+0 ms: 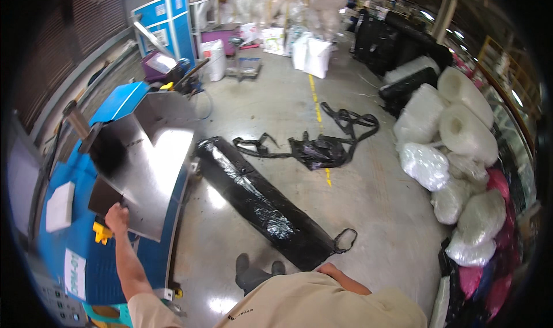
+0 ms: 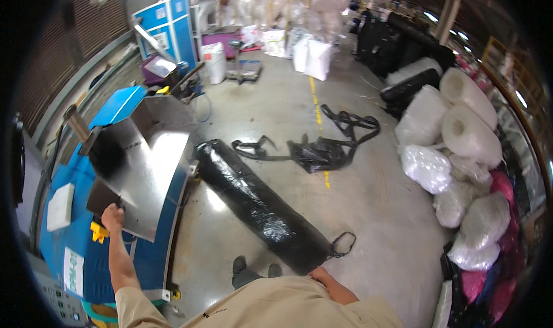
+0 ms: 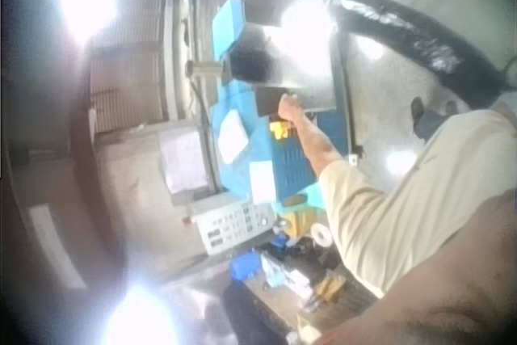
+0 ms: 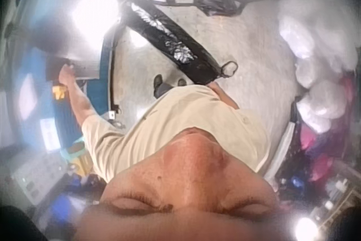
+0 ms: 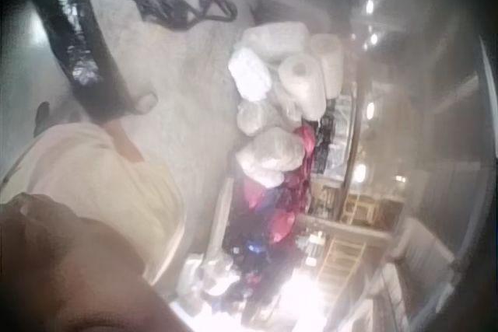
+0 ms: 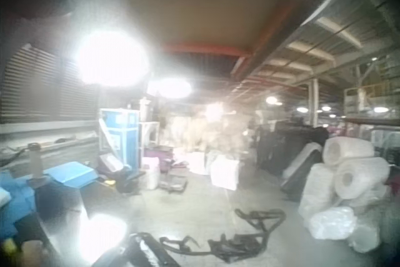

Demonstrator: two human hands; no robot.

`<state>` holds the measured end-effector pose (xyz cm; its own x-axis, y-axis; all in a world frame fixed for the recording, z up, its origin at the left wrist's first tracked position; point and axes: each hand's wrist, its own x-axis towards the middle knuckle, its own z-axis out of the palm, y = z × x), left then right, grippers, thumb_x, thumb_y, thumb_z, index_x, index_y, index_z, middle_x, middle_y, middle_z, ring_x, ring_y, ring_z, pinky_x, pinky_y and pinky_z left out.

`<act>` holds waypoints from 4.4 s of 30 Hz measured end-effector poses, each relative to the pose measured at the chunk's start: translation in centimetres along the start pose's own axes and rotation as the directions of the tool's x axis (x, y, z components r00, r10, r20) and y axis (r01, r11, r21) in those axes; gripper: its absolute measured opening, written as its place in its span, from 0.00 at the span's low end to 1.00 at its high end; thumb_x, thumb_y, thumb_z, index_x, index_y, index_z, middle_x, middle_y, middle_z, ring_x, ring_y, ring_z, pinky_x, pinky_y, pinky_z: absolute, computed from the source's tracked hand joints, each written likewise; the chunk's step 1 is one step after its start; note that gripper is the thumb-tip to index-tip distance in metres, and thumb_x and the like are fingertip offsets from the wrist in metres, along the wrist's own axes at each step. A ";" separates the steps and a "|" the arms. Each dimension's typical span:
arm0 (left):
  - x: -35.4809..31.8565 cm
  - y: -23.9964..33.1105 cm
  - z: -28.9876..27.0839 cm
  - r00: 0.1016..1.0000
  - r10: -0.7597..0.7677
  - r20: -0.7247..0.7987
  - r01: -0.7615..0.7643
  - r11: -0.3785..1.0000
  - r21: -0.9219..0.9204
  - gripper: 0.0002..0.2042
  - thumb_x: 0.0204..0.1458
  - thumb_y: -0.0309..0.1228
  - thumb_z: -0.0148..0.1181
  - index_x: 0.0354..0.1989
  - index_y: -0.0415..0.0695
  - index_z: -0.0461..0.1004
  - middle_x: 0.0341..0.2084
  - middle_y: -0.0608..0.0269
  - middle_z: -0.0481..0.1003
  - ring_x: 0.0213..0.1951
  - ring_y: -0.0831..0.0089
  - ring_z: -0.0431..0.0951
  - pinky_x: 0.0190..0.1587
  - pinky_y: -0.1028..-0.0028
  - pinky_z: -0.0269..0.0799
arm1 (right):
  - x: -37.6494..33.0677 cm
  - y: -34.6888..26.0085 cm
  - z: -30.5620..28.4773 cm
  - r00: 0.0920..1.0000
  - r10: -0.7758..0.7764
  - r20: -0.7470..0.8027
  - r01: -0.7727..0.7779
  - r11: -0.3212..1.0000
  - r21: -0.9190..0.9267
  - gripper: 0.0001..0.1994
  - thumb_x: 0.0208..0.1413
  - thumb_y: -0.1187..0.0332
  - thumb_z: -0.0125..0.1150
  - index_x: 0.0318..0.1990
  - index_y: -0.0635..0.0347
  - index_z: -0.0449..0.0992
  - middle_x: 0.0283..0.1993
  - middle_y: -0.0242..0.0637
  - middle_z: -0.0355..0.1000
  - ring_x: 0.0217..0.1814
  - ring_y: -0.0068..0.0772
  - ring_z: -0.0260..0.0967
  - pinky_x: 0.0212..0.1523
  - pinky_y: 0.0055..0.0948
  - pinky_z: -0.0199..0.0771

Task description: The person operates a blue industrial machine labeled DPM-01 in a warehouse setting. They repeatedly place white rectangular blocks into the machine's hopper and handle large black woven bags, pushing them into the machine's opening. The person also adjusts the machine's metal chute and interacts with the control panel.

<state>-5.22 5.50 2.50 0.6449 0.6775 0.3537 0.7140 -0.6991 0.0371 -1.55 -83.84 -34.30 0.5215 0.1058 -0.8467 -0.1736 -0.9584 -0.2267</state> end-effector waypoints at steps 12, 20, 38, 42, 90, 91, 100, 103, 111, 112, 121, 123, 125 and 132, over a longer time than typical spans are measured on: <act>-0.6 -0.3 -2.1 0.991 -0.107 0.080 0.103 0.993 0.050 0.10 0.51 0.36 0.63 0.34 0.46 0.86 0.35 0.49 0.85 0.40 0.50 0.87 0.45 0.56 0.83 | 2.8 -0.7 0.6 0.930 -0.367 0.023 0.350 0.864 -0.363 0.17 0.59 0.53 0.62 0.43 0.54 0.89 0.46 0.48 0.84 0.50 0.45 0.83 0.54 0.41 0.80; -0.7 1.2 -3.1 0.990 -0.117 0.081 0.115 0.993 0.032 0.09 0.52 0.33 0.63 0.36 0.44 0.87 0.35 0.49 0.85 0.40 0.50 0.87 0.46 0.57 0.82 | 3.4 -0.8 -0.5 0.920 -0.387 0.062 0.374 0.819 -0.434 0.18 0.59 0.52 0.61 0.43 0.53 0.88 0.46 0.49 0.84 0.51 0.46 0.83 0.54 0.41 0.80; -0.7 1.0 -2.9 0.992 -0.111 0.055 0.110 0.994 0.018 0.10 0.52 0.33 0.63 0.37 0.44 0.86 0.36 0.47 0.84 0.41 0.49 0.86 0.48 0.56 0.82 | 3.0 0.2 0.1 0.910 -0.406 0.090 0.399 0.791 -0.465 0.20 0.57 0.51 0.59 0.46 0.52 0.87 0.47 0.49 0.83 0.54 0.50 0.81 0.55 0.43 0.79; -0.5 0.6 -2.2 0.989 -0.121 0.080 0.121 0.993 0.002 0.09 0.53 0.33 0.62 0.36 0.44 0.86 0.36 0.47 0.85 0.41 0.49 0.86 0.47 0.56 0.82 | 2.6 1.2 0.5 0.906 -0.411 0.098 0.406 0.781 -0.474 0.20 0.57 0.50 0.59 0.46 0.52 0.87 0.47 0.49 0.83 0.54 0.51 0.81 0.55 0.43 0.79; -1.7 0.1 -3.1 0.979 -0.202 -0.027 0.193 0.963 -0.190 0.12 0.51 0.39 0.68 0.32 0.43 0.84 0.28 0.53 0.84 0.32 0.54 0.84 0.44 0.58 0.72 | 12.2 -19.0 -2.9 0.804 -0.578 0.142 0.547 0.624 -0.558 0.20 0.52 0.49 0.63 0.48 0.44 0.88 0.47 0.43 0.84 0.51 0.48 0.83 0.52 0.41 0.81; -0.6 1.8 -3.5 0.983 -0.176 -0.054 0.160 0.962 -0.223 0.11 0.51 0.39 0.68 0.32 0.43 0.84 0.28 0.53 0.83 0.32 0.54 0.84 0.44 0.58 0.72 | 12.7 -18.9 -1.8 0.799 -0.591 0.114 0.551 0.643 -0.532 0.20 0.52 0.49 0.63 0.48 0.44 0.88 0.47 0.43 0.84 0.51 0.48 0.83 0.52 0.41 0.81; -0.6 1.4 -2.3 0.946 -0.263 -0.188 0.183 0.914 -0.362 0.07 0.56 0.36 0.66 0.32 0.46 0.82 0.26 0.57 0.81 0.32 0.56 0.82 0.41 0.57 0.70 | 16.9 -24.0 -1.6 0.729 -0.656 0.196 0.610 0.493 -0.620 0.20 0.49 0.50 0.63 0.48 0.41 0.88 0.48 0.39 0.84 0.51 0.45 0.83 0.51 0.40 0.82; -0.6 1.4 -2.6 0.943 -0.282 -0.176 0.211 0.916 -0.342 0.07 0.56 0.36 0.66 0.32 0.47 0.82 0.27 0.58 0.82 0.32 0.57 0.82 0.40 0.58 0.70 | 18.2 -24.9 -3.2 0.721 -0.651 0.238 0.616 0.444 -0.651 0.20 0.50 0.50 0.63 0.48 0.42 0.88 0.48 0.40 0.84 0.50 0.45 0.83 0.49 0.41 0.82; -0.3 2.5 -3.9 0.919 -0.308 -0.248 0.224 0.922 -0.315 0.06 0.54 0.37 0.68 0.33 0.48 0.83 0.26 0.59 0.82 0.32 0.57 0.82 0.39 0.57 0.72 | 23.9 -30.6 -8.5 0.644 -0.701 0.306 0.641 0.277 -0.716 0.17 0.55 0.55 0.58 0.46 0.44 0.88 0.47 0.41 0.83 0.49 0.46 0.83 0.46 0.44 0.82; 0.0 2.6 -4.0 0.924 -0.316 -0.216 0.235 0.914 -0.329 0.06 0.54 0.37 0.68 0.33 0.49 0.83 0.26 0.60 0.82 0.32 0.56 0.82 0.38 0.57 0.72 | 24.8 -31.4 -10.1 0.674 -0.673 0.306 0.639 0.322 -0.699 0.16 0.55 0.55 0.59 0.46 0.45 0.88 0.47 0.41 0.83 0.49 0.46 0.83 0.47 0.44 0.82; 0.9 3.9 -5.9 0.893 -0.411 -0.181 0.334 0.877 -0.344 0.07 0.51 0.35 0.72 0.28 0.48 0.82 0.19 0.63 0.76 0.23 0.60 0.76 0.32 0.61 0.67 | 25.0 -45.2 -21.0 0.748 -0.614 0.253 0.618 0.504 -0.604 0.11 0.55 0.62 0.66 0.44 0.44 0.88 0.48 0.37 0.84 0.49 0.42 0.83 0.50 0.41 0.82; 1.1 4.5 -5.4 0.902 -0.393 -0.179 0.332 0.896 -0.294 0.07 0.51 0.35 0.72 0.28 0.48 0.82 0.18 0.64 0.75 0.22 0.61 0.75 0.31 0.62 0.65 | 27.2 -44.9 -22.1 0.780 -0.572 0.253 0.612 0.614 -0.499 0.11 0.55 0.62 0.66 0.44 0.44 0.88 0.48 0.36 0.84 0.49 0.42 0.82 0.50 0.41 0.82; 0.9 5.0 -5.5 0.896 -0.392 -0.209 0.334 0.904 -0.266 0.07 0.51 0.35 0.72 0.28 0.48 0.82 0.17 0.64 0.75 0.21 0.62 0.74 0.32 0.63 0.64 | 26.0 -47.6 -22.5 0.853 -0.442 0.277 0.520 0.766 -0.379 0.11 0.55 0.60 0.65 0.44 0.44 0.88 0.48 0.35 0.84 0.50 0.43 0.82 0.51 0.40 0.81; 2.0 4.8 -4.1 0.878 -0.423 -0.225 0.360 0.892 -0.272 0.06 0.52 0.34 0.71 0.28 0.47 0.82 0.18 0.65 0.75 0.21 0.63 0.74 0.32 0.63 0.64 | 28.0 -49.8 -21.1 0.806 -0.460 0.373 0.589 0.558 -0.584 0.19 0.58 0.56 0.62 0.57 0.36 0.85 0.57 0.38 0.81 0.58 0.43 0.80 0.57 0.41 0.79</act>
<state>-1.65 2.54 7.19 0.2028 0.8388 0.5053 0.7951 -0.4423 0.4150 39.32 -38.72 -36.60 0.1881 0.6251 -0.7575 0.6983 -0.6275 -0.3445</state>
